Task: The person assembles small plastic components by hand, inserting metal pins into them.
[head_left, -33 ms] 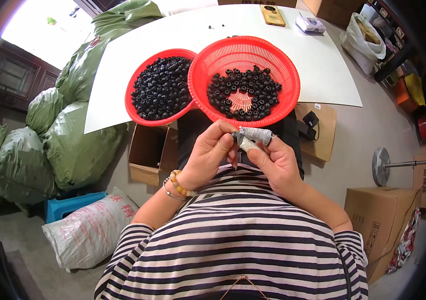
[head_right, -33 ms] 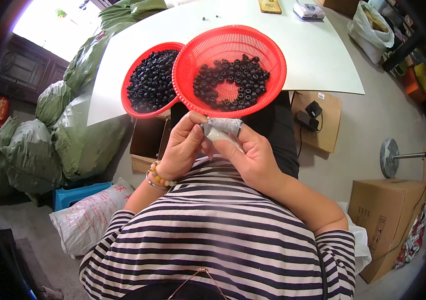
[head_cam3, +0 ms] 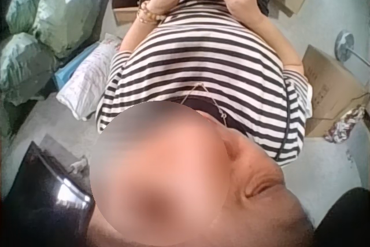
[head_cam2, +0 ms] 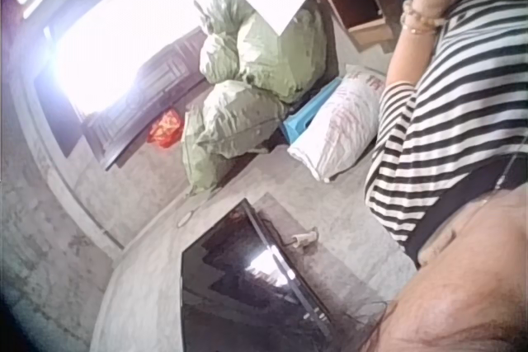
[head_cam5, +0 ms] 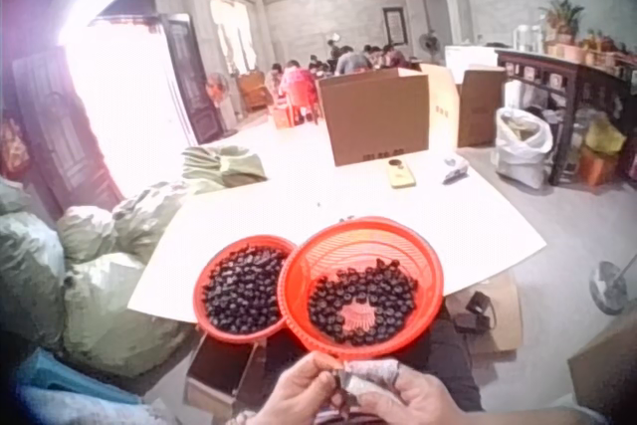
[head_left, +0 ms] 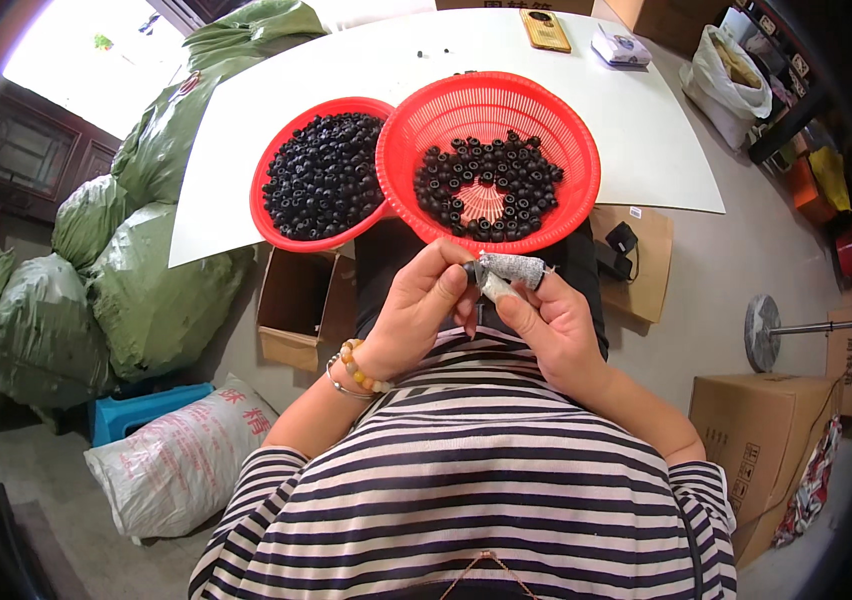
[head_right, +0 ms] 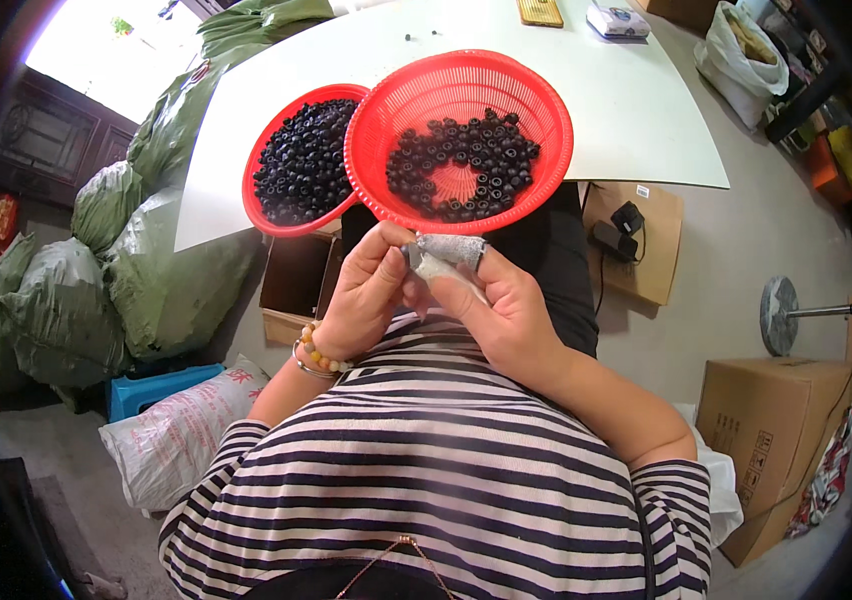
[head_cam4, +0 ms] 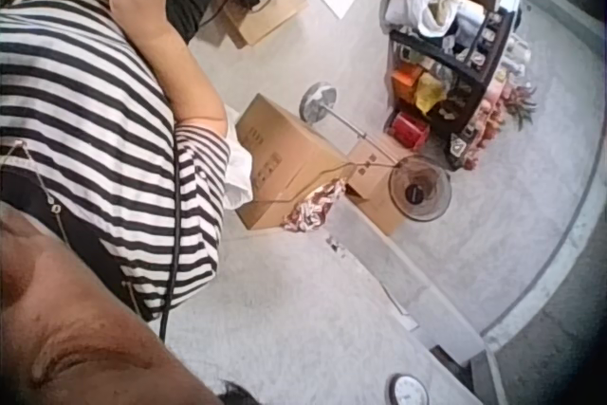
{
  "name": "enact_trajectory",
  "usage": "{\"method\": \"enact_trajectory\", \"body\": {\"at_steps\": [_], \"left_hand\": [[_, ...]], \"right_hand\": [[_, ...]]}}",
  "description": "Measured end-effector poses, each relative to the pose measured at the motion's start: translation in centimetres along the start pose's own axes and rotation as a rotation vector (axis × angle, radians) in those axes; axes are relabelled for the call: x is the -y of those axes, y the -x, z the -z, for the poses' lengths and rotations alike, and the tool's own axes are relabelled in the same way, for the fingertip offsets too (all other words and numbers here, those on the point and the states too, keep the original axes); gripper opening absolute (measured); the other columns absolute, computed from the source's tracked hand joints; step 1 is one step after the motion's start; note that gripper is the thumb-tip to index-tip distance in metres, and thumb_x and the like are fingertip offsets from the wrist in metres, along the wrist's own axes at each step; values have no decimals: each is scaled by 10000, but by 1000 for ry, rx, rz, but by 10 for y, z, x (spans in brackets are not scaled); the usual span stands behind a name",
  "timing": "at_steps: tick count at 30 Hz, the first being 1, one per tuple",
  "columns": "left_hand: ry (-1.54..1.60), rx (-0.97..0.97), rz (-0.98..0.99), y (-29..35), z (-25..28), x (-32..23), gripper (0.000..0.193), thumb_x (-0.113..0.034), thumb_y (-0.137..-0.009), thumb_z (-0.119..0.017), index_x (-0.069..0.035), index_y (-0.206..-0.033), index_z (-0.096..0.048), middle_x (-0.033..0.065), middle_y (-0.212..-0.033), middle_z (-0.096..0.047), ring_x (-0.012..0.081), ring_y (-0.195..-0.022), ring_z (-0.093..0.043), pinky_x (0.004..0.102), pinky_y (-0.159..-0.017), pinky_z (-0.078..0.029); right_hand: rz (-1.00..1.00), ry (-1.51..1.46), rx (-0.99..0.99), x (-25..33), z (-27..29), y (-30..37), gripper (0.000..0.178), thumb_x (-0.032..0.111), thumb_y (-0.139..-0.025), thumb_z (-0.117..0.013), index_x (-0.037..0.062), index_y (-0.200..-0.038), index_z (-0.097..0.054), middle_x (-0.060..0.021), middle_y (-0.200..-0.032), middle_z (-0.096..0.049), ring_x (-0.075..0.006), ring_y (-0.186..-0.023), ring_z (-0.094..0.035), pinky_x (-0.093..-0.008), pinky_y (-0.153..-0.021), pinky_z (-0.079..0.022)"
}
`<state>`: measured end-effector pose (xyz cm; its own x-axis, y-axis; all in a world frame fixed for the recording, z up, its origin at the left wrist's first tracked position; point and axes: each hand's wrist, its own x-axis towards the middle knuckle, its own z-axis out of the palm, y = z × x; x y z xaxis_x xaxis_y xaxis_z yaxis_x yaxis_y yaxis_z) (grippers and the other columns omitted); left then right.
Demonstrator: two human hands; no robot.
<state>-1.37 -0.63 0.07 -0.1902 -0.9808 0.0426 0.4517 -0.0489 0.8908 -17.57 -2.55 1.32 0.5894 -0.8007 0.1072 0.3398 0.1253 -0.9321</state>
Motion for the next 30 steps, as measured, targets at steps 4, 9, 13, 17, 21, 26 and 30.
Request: {"method": "enact_trajectory", "body": {"at_steps": [4,9,13,17,21,26,30], "left_hand": [[166,55,51,-4,2,1,192,-229,-915,-375,-52,-948,-443,5,-695,-430,69,-586,-432,232,-545,-441],[228,17,111,-3,-2,-2,208,-253,-915,-369,-63,-955,-442,9,-686,-432,76,-581,-434,230,-539,-429],[215,0,130,-2,-1,-2,208,-260,-917,-363,-69,-944,-442,-2,-650,-446,77,-572,-455,226,-534,-424],[148,-9,126,-1,1,0,198,-252,-916,-367,-71,-943,-442,-11,-628,-453,72,-564,-466,218,-534,-424],[66,-26,87,0,1,1,173,-220,-912,-387,-61,-942,-446,-14,-640,-464,53,-571,-469,196,-527,-427],[-95,-53,4,0,2,3,157,-193,-906,-403,-45,-915,-455,-21,-675,-470,30,-586,-461,177,-524,-427],[-138,-51,-23,1,1,2,154,-183,-905,-404,-38,-904,-458,-25,-689,-467,18,-589,-447,171,-526,-424]], "right_hand": [[-57,-193,-60,3,1,-1,331,75,-873,-448,-12,-1185,-379,-60,-1015,-524,-100,-881,-511,-268,-806,-425],[-69,-147,-80,2,2,0,351,72,-870,-455,-2,-1201,-364,-64,-1046,-510,-99,-886,-509,-253,-799,-417],[-27,-92,1,-1,1,0,359,77,-856,-487,-5,-1189,-381,-64,-1039,-522,-96,-897,-509,-239,-796,-411],[-26,-64,-4,-2,-1,0,355,89,-848,-508,-8,-1172,-399,-62,-1024,-533,-93,-898,-511,-236,-796,-412],[-11,-30,-4,-3,0,0,354,89,-847,-509,-7,-1169,-400,-65,-1031,-531,-98,-906,-516,-238,-803,-413],[-36,-81,14,2,-1,-1,332,64,-849,-490,-11,-1161,-403,-81,-1049,-529,-128,-941,-528,-264,-839,-421],[-67,-116,38,3,0,-1,321,50,-853,-478,-12,-1160,-407,-84,-1055,-528,-133,-948,-530,-269,-842,-425]]}}
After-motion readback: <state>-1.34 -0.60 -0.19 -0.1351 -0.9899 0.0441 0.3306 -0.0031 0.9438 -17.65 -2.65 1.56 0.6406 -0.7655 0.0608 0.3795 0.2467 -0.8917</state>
